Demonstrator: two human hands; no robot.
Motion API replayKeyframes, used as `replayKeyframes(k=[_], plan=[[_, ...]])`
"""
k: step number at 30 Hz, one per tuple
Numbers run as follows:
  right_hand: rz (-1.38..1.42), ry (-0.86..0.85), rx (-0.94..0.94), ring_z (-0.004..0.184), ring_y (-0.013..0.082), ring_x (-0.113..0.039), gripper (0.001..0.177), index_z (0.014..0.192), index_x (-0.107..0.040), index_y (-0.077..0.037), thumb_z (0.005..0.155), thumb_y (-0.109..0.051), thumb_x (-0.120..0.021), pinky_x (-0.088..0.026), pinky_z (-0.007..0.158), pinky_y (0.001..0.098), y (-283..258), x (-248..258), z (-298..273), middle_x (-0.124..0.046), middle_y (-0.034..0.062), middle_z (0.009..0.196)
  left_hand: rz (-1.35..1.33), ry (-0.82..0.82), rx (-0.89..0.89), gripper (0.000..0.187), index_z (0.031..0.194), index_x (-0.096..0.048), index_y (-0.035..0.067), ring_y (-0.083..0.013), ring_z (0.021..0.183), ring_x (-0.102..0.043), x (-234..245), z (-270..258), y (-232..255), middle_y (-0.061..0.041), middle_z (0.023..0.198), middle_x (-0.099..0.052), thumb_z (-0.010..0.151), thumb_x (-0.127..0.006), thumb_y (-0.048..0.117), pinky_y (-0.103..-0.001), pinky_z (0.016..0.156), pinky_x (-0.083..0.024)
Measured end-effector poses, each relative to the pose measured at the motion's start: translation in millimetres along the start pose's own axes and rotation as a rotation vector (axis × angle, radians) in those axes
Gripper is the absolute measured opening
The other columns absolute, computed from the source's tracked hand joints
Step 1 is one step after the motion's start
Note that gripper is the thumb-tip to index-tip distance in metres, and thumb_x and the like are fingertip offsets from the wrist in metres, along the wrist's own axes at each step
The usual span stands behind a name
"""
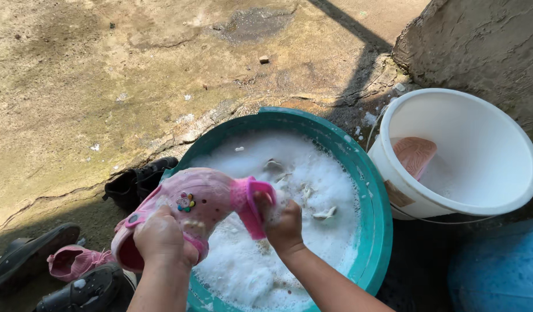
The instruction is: The person washes pink and white footwear by hand in a soapy water basin using a small pink brush, then rinses them in a bucket of clean water.
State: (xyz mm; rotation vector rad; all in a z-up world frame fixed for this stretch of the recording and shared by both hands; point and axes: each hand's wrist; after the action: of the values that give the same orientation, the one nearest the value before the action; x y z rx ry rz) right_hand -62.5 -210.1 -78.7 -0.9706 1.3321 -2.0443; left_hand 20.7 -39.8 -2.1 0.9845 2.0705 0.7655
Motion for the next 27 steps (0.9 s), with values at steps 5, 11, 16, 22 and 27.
replayKeyframes(k=[5, 11, 16, 22, 27], plan=[[0.323, -0.124, -0.602, 0.077, 0.0192, -0.072, 0.063, 0.103, -0.076, -0.006, 0.078, -0.064, -0.071, -0.057, 0.068, 0.0376, 28, 16, -31, -0.077, 0.0048, 0.083, -0.162, -0.224, 0.225, 0.043, 0.136, -0.056, 0.003, -0.0369, 0.11, -0.069, 6, -1, -4, -0.016, 0.128, -0.068, 0.101, -0.044, 0.024, -0.057, 0.099, -0.055], [0.788, -0.521, -0.085, 0.125, 0.0152, -0.057, 0.107, 0.148, -0.036, -0.013, 0.064, -0.037, -0.098, -0.05, 0.107, 0.0377, -21, 15, 2, -0.059, 0.0024, 0.134, -0.005, -0.278, 0.35, 0.048, 0.133, -0.054, 0.005, -0.04, 0.114, -0.066, 16, -23, -18, -0.017, 0.127, -0.067, 0.097, -0.05, 0.036, -0.062, 0.1, -0.052], [0.443, -0.612, -0.116, 0.124, 0.0211, -0.063, 0.107, 0.149, -0.04, -0.006, 0.06, -0.023, -0.098, -0.054, 0.107, 0.0376, -28, 20, 17, -0.064, 0.0103, 0.134, 1.201, -0.21, -0.035, 0.096, 0.145, -0.046, -0.003, -0.0383, 0.122, -0.064, 59, 1, 0, -0.023, 0.132, -0.062, 0.071, -0.088, 0.04, -0.049, 0.104, -0.052], [0.271, -0.819, -0.065, 0.122, 0.0235, -0.06, 0.105, 0.148, -0.036, -0.003, 0.067, -0.034, -0.095, -0.047, 0.106, 0.0389, -2, 12, -1, -0.062, 0.0115, 0.131, 1.382, -0.713, -0.822, 0.094, 0.145, -0.057, 0.019, -0.0392, 0.118, -0.06, 50, -35, -6, -0.018, 0.128, -0.061, 0.056, -0.083, 0.009, -0.044, 0.099, -0.049], [-0.122, -0.652, -0.442, 0.094, 0.0312, -0.071, 0.062, 0.116, -0.068, -0.004, 0.079, -0.052, -0.082, -0.057, 0.086, 0.0448, 81, 27, 20, -0.073, 0.0158, 0.1, 1.513, -0.526, -0.495, 0.071, 0.13, -0.066, 0.024, -0.0318, 0.114, -0.062, 66, -49, -25, -0.008, 0.116, -0.066, 0.062, -0.084, 0.01, -0.041, 0.098, -0.05]])
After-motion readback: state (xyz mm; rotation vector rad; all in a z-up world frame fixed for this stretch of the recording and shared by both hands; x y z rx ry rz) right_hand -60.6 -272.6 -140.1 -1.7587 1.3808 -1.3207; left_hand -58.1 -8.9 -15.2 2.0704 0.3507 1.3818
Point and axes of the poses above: each hand's wrist, its own z-axis towards the middle knuckle, its own x-axis out of the back of the hand, y = z × x
